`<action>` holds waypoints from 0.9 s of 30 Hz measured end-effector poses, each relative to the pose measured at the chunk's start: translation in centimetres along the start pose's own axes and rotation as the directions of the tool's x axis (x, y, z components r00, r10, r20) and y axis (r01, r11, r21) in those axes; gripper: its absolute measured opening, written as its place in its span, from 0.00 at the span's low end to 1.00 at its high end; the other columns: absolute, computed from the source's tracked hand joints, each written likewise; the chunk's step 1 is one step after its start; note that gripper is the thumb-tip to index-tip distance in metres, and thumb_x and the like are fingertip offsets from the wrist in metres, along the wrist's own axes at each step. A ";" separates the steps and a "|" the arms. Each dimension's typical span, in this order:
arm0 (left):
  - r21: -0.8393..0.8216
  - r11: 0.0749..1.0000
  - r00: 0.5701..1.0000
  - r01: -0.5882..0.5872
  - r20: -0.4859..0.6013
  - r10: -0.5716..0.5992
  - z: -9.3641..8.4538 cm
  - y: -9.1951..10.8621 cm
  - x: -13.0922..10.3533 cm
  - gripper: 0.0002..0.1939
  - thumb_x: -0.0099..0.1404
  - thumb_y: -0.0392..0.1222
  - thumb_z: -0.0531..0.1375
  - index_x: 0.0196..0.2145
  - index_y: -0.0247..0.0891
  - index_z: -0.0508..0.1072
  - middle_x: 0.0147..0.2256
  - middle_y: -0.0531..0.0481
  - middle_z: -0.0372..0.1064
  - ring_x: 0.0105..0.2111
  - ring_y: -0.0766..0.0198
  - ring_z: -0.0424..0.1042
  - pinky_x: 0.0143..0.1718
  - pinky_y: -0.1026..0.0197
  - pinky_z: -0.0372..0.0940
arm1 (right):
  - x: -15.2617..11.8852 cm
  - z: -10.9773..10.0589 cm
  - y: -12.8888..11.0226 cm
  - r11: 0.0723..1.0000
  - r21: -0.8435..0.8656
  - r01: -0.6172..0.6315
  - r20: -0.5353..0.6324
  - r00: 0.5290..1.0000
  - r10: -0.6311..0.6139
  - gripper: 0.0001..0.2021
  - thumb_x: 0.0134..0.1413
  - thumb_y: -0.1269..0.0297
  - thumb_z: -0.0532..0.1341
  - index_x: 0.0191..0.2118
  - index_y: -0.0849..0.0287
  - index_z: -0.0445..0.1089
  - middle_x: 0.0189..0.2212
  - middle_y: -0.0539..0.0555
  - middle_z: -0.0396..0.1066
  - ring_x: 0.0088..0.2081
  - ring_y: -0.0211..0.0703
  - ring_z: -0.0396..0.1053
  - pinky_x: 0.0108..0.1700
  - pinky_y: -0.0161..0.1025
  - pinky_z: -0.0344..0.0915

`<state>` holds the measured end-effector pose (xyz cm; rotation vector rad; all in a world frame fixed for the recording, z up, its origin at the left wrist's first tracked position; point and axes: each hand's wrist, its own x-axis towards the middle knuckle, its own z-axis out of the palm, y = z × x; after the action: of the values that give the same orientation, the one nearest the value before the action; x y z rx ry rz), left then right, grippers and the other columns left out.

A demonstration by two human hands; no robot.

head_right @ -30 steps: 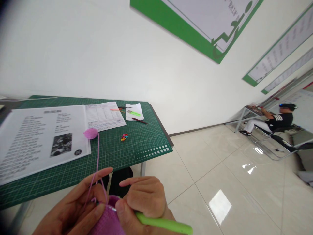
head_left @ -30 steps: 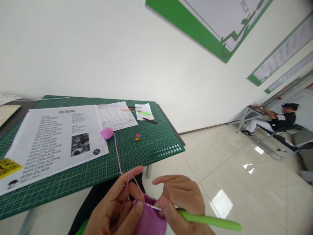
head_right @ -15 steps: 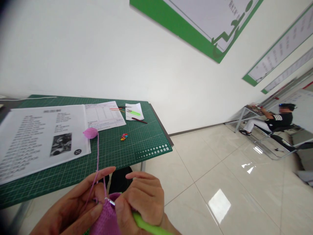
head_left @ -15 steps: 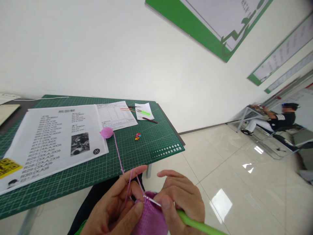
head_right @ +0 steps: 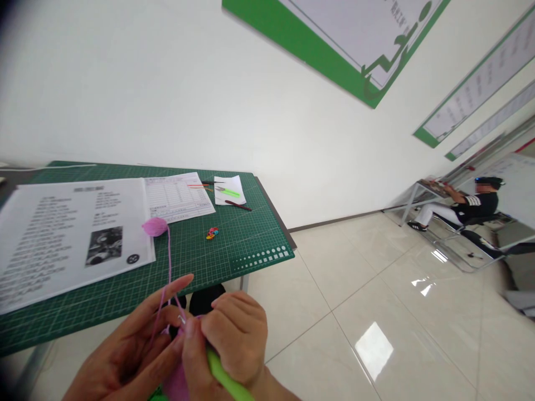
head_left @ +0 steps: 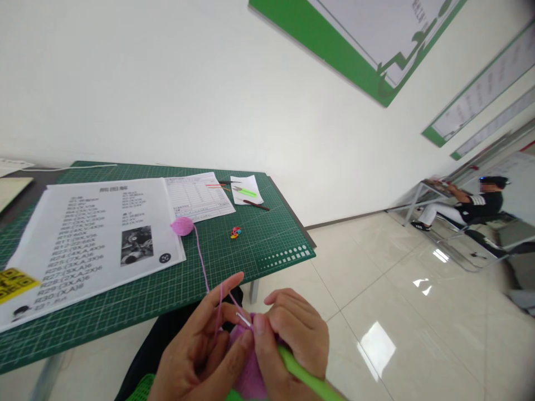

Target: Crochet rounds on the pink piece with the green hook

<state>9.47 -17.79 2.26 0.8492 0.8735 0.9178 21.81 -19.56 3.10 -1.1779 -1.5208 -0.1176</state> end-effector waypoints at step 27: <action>-0.340 0.877 0.922 0.338 0.308 -0.235 -1.0 1.2 1.4 0.24 0.50 0.33 0.72 0.47 0.43 0.79 0.27 0.53 0.76 0.25 0.69 0.72 0.28 0.70 0.66 | 1.0 -0.9 0.0 0.984 0.179 -0.025 0.018 1.000 0.023 0.16 0.52 0.78 0.54 0.20 0.57 0.46 0.16 0.43 0.44 0.18 0.29 0.48 0.28 0.34 0.65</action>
<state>8.66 -15.89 2.61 0.4608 0.5442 0.6649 22.62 -19.53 4.19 -1.0553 -1.4974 0.0440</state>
